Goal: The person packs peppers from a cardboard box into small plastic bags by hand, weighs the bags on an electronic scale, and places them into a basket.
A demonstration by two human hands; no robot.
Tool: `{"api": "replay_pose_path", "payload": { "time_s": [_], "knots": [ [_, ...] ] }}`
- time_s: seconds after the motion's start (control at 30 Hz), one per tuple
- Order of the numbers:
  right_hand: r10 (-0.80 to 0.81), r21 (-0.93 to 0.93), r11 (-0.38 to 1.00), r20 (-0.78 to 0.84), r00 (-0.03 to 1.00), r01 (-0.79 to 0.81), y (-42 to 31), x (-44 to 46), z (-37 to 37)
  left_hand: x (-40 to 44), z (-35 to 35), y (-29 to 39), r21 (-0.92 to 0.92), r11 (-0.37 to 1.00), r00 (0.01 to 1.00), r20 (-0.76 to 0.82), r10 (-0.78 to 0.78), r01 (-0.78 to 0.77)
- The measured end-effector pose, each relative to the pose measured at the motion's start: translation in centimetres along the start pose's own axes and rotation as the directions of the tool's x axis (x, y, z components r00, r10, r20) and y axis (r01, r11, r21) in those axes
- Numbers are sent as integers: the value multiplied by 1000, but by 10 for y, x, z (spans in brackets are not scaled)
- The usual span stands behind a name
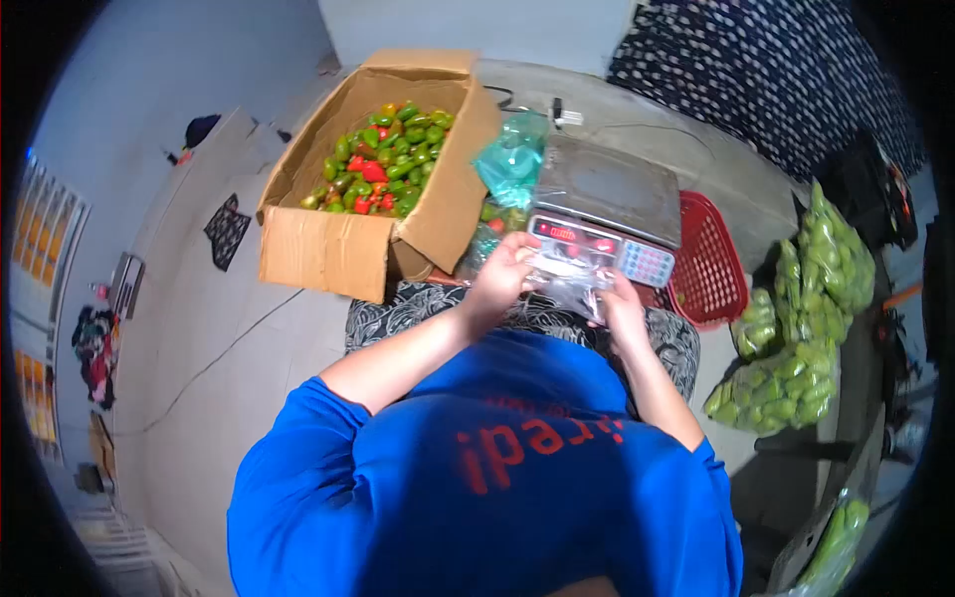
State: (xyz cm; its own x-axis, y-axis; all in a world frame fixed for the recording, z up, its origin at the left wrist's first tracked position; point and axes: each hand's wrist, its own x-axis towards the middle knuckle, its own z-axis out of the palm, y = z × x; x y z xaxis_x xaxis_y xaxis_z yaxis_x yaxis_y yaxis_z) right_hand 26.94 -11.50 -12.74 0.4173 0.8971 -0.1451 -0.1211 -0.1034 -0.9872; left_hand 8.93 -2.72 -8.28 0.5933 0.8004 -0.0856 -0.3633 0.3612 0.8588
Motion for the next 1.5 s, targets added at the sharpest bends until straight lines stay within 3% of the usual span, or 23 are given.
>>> {"api": "replay_pose_path", "payload": {
  "time_s": [0.1,0.17,0.27,0.3,0.33,0.37,0.4,0.43,0.5,0.63,0.7,0.73,0.77,0.8,0.83,0.9,0.97,1.03,1.07,1.1,1.17,1.27,1.5],
  "knots": [
    [300,291,910,30,953,-296,-29,7,-8,8,-23,-21,-34,973,946,243,-214,229],
    [277,296,921,-42,960,-253,-2,34,-21,-4,-5,2,160,959,923,271,-272,235],
    [-23,-155,988,-60,998,13,2,40,-22,24,-25,-8,643,727,808,547,-217,-241],
    [-307,-394,872,17,951,289,11,43,-26,26,-32,-4,744,568,857,500,-123,-352],
    [-321,-510,806,49,946,300,-23,29,-7,27,-35,4,823,377,885,466,-22,-424],
    [-477,-655,569,230,848,497,-25,27,-4,30,-39,11,876,163,891,447,78,-453],
    [-494,-663,446,378,783,601,-25,21,2,36,-44,16,910,137,918,396,-8,-391],
    [-486,-648,316,517,704,694,-27,17,10,39,-42,22,940,87,940,336,-58,-331],
    [-21,-763,588,319,948,269,-51,9,40,43,-35,38,975,-31,965,211,-155,-219],
    [-348,-589,591,431,832,552,-39,52,24,77,-73,61,908,123,872,418,-253,-399],
    [-345,-572,665,335,877,480,-43,63,5,93,-101,101,726,568,819,555,-148,-389],
    [-290,-555,728,284,914,403,-47,66,-4,93,-104,143,892,447,920,225,-320,-63],
    [-228,-562,758,249,941,332,-51,69,-13,108,-150,146,774,602,957,284,-54,-196],
    [-277,-577,730,241,930,367,-46,75,-23,116,-173,163,846,499,980,120,161,-185],
    [-327,-593,698,235,915,401,-42,79,-29,131,-208,179,871,492,970,-108,220,-15],
    [-341,-607,688,214,916,398,-40,81,-31,168,-302,189,813,582,906,-229,356,-23],
    [-339,-617,681,212,917,395,-41,82,-26,180,-388,181,842,530,937,-260,234,102],
    [-323,-624,675,231,918,394,-46,82,-17,166,-393,180,891,-129,893,-445,-65,435],
    [-343,-624,661,242,908,417,-46,82,-13,154,-391,168,843,-468,937,-340,-83,264],
    [-351,-629,646,258,900,432,-47,84,-10,145,-414,146,874,-470,987,-159,-36,123],
    [-357,-637,623,285,890,454,-48,83,-5,146,-391,145,787,-599,955,-271,-117,150],
    [-274,-658,649,266,924,382,-48,86,0,154,-405,149,695,-719,955,-202,-217,-17],
    [-292,-653,649,260,920,390,-59,90,21,163,-408,146,704,-696,931,-147,-333,-138]
  ]
}}
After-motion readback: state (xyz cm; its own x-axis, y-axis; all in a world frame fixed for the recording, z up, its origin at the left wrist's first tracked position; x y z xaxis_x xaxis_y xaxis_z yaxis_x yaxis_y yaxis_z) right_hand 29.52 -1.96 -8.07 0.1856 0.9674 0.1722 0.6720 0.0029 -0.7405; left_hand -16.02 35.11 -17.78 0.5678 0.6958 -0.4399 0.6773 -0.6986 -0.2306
